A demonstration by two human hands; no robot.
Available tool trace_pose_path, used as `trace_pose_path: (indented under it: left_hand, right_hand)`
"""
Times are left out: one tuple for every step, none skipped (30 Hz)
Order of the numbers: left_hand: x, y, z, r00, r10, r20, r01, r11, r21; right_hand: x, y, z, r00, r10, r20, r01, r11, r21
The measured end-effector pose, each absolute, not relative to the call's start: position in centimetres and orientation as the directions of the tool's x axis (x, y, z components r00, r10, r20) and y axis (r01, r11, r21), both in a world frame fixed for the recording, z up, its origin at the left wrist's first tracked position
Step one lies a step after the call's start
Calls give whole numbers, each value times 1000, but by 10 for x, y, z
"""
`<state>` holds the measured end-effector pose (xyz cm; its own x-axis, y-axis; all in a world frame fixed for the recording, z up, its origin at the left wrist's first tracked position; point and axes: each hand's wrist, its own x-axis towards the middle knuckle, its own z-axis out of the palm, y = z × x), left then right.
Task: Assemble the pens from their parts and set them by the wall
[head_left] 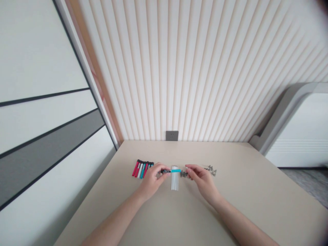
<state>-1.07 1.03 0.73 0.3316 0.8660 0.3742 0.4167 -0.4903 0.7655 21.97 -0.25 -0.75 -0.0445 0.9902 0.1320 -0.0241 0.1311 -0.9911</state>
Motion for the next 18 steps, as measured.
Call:
trace_pose_path:
  left_hand:
    - [-11,11,7,328,868,373,414,-487,769]
    - [-11,11,6,327,869,372,410,-485,772]
    - [-11,11,5,328,870,369,406,-482,776]
    - [-11,11,5,329,871,366,401,-479,781]
    - [-10,11,5,331,871,362,395,-476,785]
    - [-10,10,5,333,872,359,390,-474,789]
    - [-9,10,5,335,872,356,387,-472,792]
    - [-9,10,6,337,872,354,387,-471,792]
    - [-9,9,6,339,872,353,389,-472,791]
    - [-8,9,7,340,871,353,392,-473,789]
    - [-8,9,7,342,871,353,396,-474,787]
    - [-7,9,8,344,870,352,398,-475,785]
    - [-7,8,8,347,870,350,398,-475,785]
    - [-7,8,8,349,870,349,396,-475,786]
    - [-7,8,8,351,869,348,393,-474,788]
    - [-7,8,8,352,869,348,389,-474,790]
    - [-7,8,8,352,869,347,385,-473,793]
    - [-7,8,8,350,870,346,382,-470,795]
  right_hand:
    - [220,-2,-7,-51,992,112,-59,109,-992]
    - [220,-2,-7,-57,994,94,-96,88,-991]
    - [220,-2,-6,-61,995,74,-134,65,-989]
    - [220,-3,-5,-61,997,51,-171,40,-984]
    - [220,-3,-5,-59,998,26,-201,14,-980]
    - [220,-3,-4,-54,999,7,-219,-5,-976]
    - [220,-3,-3,-42,999,1,-226,-8,-974]
    - [220,-4,-2,-27,1000,14,-220,8,-975]
    - [220,-4,-1,-5,999,45,-204,43,-978]
    - [220,-5,0,21,996,86,-180,88,-980]
    - [220,-5,0,43,991,126,-154,131,-979]
    - [220,-6,0,60,986,157,-132,164,-978]
    - [220,-6,0,71,982,174,-122,181,-976]
    - [219,-6,0,77,981,176,-121,184,-975]
    - [218,-6,-1,80,983,167,-126,176,-976]
    - [218,-6,-2,79,985,154,-131,163,-978]
    - [217,-6,-3,78,987,141,-136,150,-979]
    - [217,-5,-4,73,989,129,-141,138,-980]
